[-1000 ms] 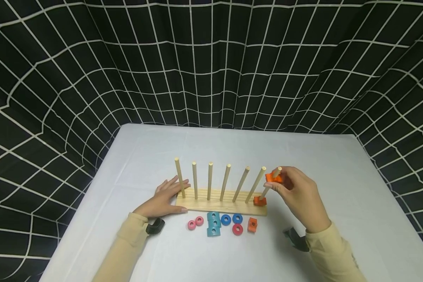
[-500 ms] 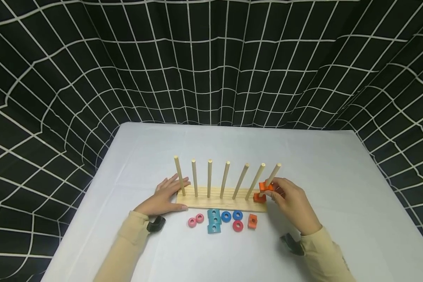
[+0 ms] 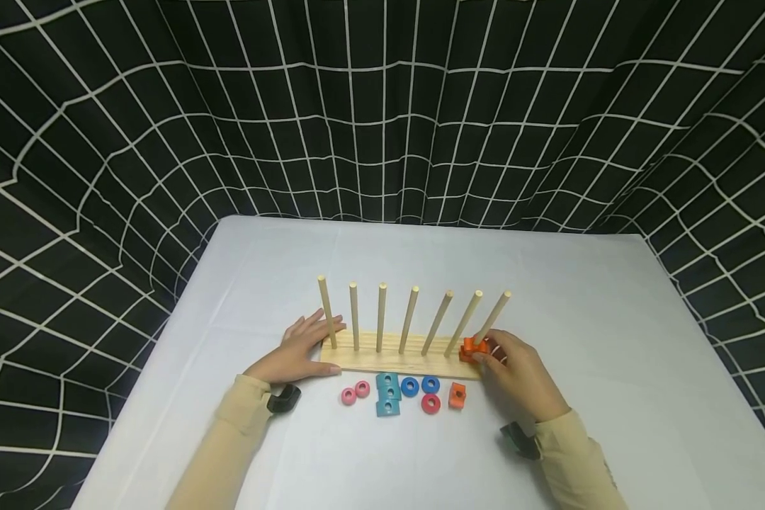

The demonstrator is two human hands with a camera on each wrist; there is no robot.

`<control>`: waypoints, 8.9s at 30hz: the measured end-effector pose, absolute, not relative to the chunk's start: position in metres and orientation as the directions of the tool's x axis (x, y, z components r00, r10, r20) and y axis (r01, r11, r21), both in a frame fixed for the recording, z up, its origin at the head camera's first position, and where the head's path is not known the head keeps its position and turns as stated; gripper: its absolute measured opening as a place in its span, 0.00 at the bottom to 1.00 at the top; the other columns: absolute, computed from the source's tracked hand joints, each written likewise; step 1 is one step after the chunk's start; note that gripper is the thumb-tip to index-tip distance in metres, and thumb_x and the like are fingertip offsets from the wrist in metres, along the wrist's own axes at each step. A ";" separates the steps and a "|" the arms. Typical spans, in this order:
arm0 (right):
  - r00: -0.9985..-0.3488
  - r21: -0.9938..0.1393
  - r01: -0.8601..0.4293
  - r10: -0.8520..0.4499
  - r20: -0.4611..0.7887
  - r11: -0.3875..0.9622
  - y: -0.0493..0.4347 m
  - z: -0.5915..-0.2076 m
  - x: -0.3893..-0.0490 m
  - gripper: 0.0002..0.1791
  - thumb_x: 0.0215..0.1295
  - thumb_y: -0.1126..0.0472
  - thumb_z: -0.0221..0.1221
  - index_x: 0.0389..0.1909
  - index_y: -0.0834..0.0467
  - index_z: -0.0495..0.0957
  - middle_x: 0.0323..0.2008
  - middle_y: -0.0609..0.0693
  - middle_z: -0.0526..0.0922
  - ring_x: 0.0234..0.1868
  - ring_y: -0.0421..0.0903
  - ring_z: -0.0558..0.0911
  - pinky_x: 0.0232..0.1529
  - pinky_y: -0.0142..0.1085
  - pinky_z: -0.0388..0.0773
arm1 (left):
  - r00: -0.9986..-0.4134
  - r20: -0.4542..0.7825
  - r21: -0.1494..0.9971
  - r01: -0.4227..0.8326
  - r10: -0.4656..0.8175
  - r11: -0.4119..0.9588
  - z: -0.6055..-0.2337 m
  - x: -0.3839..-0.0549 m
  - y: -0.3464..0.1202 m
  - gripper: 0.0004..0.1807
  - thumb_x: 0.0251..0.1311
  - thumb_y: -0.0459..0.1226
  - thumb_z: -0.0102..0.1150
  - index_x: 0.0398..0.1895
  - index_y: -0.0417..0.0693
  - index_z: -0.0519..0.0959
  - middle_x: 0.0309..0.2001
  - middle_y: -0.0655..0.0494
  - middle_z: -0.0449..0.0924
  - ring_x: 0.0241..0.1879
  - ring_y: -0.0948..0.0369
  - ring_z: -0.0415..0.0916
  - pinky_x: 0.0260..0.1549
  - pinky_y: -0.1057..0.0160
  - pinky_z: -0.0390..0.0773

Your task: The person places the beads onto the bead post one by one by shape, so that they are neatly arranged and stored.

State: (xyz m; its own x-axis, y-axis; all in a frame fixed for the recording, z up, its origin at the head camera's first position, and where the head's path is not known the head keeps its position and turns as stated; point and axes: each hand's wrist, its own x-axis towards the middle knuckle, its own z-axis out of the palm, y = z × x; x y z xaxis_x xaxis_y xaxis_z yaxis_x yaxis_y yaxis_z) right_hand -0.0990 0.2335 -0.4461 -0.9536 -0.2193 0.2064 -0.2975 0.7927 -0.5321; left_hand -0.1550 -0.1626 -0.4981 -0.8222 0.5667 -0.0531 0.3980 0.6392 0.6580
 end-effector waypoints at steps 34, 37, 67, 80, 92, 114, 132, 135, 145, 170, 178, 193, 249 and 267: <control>-0.945 -0.428 -0.324 -0.314 0.096 0.844 0.214 -0.434 -0.050 0.17 0.51 0.60 0.71 0.40 0.54 0.75 0.27 0.40 0.69 0.26 0.32 0.65 0.25 0.27 0.67 | -0.824 -0.091 0.651 0.376 0.560 0.659 -0.497 -0.158 -0.162 0.44 0.51 0.57 0.67 0.71 0.60 0.62 0.74 0.63 0.53 0.76 0.56 0.33 0.73 0.50 0.31; -0.955 -0.433 -0.275 -0.295 0.023 0.858 0.206 -0.443 -0.049 0.21 0.52 0.56 0.71 0.45 0.53 0.75 0.31 0.39 0.72 0.29 0.33 0.69 0.31 0.29 0.74 | -0.825 -0.089 0.652 0.376 0.558 0.659 -0.496 -0.157 -0.162 0.44 0.51 0.57 0.66 0.71 0.60 0.62 0.74 0.62 0.53 0.76 0.55 0.33 0.73 0.49 0.31; -0.931 -0.608 -0.342 -0.347 0.115 0.716 0.204 -0.439 -0.053 0.29 0.65 0.63 0.60 0.66 0.55 0.65 0.55 0.50 0.75 0.48 0.43 0.78 0.47 0.40 0.82 | -0.820 -0.070 0.663 0.387 0.567 0.641 -0.495 -0.157 -0.162 0.44 0.50 0.57 0.66 0.71 0.59 0.62 0.74 0.60 0.55 0.76 0.53 0.34 0.72 0.47 0.32; -0.938 -0.905 -0.336 -0.175 0.298 0.260 0.215 -0.368 -0.051 0.22 0.67 0.75 0.50 0.62 0.63 0.63 0.40 0.51 0.75 0.32 0.44 0.75 0.26 0.34 0.73 | -0.828 -0.074 0.664 0.374 0.555 0.647 -0.498 -0.156 -0.164 0.44 0.50 0.57 0.66 0.71 0.58 0.62 0.74 0.60 0.54 0.76 0.53 0.34 0.72 0.48 0.31; -0.765 -0.617 -0.577 -0.091 0.637 0.535 0.226 -0.323 -0.080 0.25 0.57 0.82 0.55 0.58 0.67 0.72 0.47 0.53 0.78 0.35 0.39 0.77 0.35 0.21 0.74 | -0.825 -0.049 0.659 0.398 0.564 0.638 -0.498 -0.155 -0.164 0.44 0.51 0.56 0.67 0.71 0.56 0.63 0.74 0.55 0.56 0.76 0.49 0.37 0.72 0.44 0.33; -0.745 -0.465 -0.596 -0.235 0.624 0.655 0.223 -0.337 -0.095 0.25 0.56 0.80 0.55 0.54 0.58 0.77 0.48 0.50 0.78 0.40 0.39 0.74 0.32 0.21 0.69 | -0.825 -0.061 0.649 0.395 0.562 0.650 -0.499 -0.156 -0.162 0.43 0.52 0.56 0.66 0.71 0.59 0.62 0.74 0.61 0.54 0.76 0.53 0.35 0.72 0.48 0.32; -0.824 -0.513 -0.509 -0.220 0.521 0.691 0.227 -0.376 -0.093 0.33 0.57 0.77 0.60 0.64 0.63 0.64 0.47 0.54 0.77 0.32 0.39 0.77 0.32 0.20 0.73 | -0.828 -0.060 0.666 0.383 0.558 0.640 -0.497 -0.154 -0.162 0.43 0.51 0.56 0.67 0.71 0.58 0.63 0.74 0.61 0.54 0.76 0.53 0.35 0.72 0.47 0.32; -0.848 -0.528 -0.485 -0.228 0.479 0.697 0.228 -0.382 -0.094 0.26 0.58 0.75 0.61 0.58 0.61 0.68 0.48 0.51 0.79 0.32 0.39 0.78 0.30 0.23 0.74 | -0.828 -0.060 0.660 0.386 0.558 0.644 -0.497 -0.154 -0.162 0.43 0.51 0.57 0.66 0.71 0.58 0.62 0.74 0.61 0.54 0.76 0.53 0.35 0.72 0.47 0.32; -0.885 -0.502 -0.451 -0.295 0.360 0.738 0.234 -0.402 -0.096 0.23 0.56 0.74 0.64 0.52 0.57 0.72 0.43 0.47 0.82 0.36 0.41 0.78 0.28 0.29 0.77 | -0.829 -0.057 0.661 0.387 0.557 0.643 -0.495 -0.153 -0.162 0.43 0.51 0.56 0.67 0.71 0.58 0.63 0.74 0.59 0.55 0.76 0.52 0.35 0.72 0.46 0.32; -0.916 -0.463 -0.399 -0.324 0.236 0.791 0.242 -0.422 -0.096 0.26 0.55 0.69 0.66 0.54 0.55 0.67 0.47 0.49 0.79 0.33 0.41 0.79 0.27 0.31 0.75 | -0.832 -0.071 0.666 0.371 0.550 0.647 -0.501 -0.153 -0.164 0.44 0.50 0.58 0.66 0.71 0.60 0.62 0.74 0.61 0.54 0.76 0.54 0.34 0.72 0.48 0.31; -0.952 -0.378 -0.280 -0.205 0.227 0.883 0.233 -0.399 -0.069 0.30 0.53 0.64 0.69 0.56 0.63 0.68 0.43 0.55 0.80 0.32 0.45 0.79 0.25 0.33 0.72 | -0.824 -0.054 0.676 0.386 0.564 0.628 -0.501 -0.155 -0.164 0.44 0.50 0.58 0.66 0.71 0.59 0.63 0.74 0.61 0.55 0.76 0.54 0.35 0.72 0.48 0.31; -0.930 -0.438 -0.351 -0.361 0.064 0.828 0.178 -0.432 -0.045 0.12 0.54 0.62 0.69 0.36 0.53 0.76 0.27 0.39 0.75 0.26 0.32 0.70 0.28 0.29 0.74 | -0.823 -0.052 0.653 0.400 0.565 0.643 -0.496 -0.155 -0.162 0.44 0.51 0.58 0.66 0.71 0.59 0.62 0.74 0.61 0.54 0.76 0.52 0.35 0.72 0.48 0.32; -0.799 -0.400 -0.439 -0.147 0.583 0.804 0.156 -0.372 -0.041 0.17 0.57 0.64 0.65 0.47 0.61 0.76 0.42 0.51 0.77 0.27 0.39 0.72 0.19 0.22 0.64 | -0.833 -0.065 0.658 0.378 0.549 0.651 -0.503 -0.157 -0.162 0.45 0.50 0.59 0.66 0.71 0.61 0.62 0.74 0.63 0.54 0.76 0.55 0.35 0.72 0.49 0.32; -0.631 -0.373 -0.399 0.044 0.774 0.837 0.164 -0.345 -0.084 0.18 0.53 0.64 0.70 0.45 0.63 0.79 0.39 0.54 0.81 0.22 0.43 0.74 0.16 0.31 0.65 | -0.829 -0.056 0.661 0.387 0.557 0.643 -0.503 -0.155 -0.162 0.44 0.50 0.59 0.66 0.71 0.60 0.62 0.74 0.62 0.54 0.76 0.55 0.35 0.72 0.49 0.32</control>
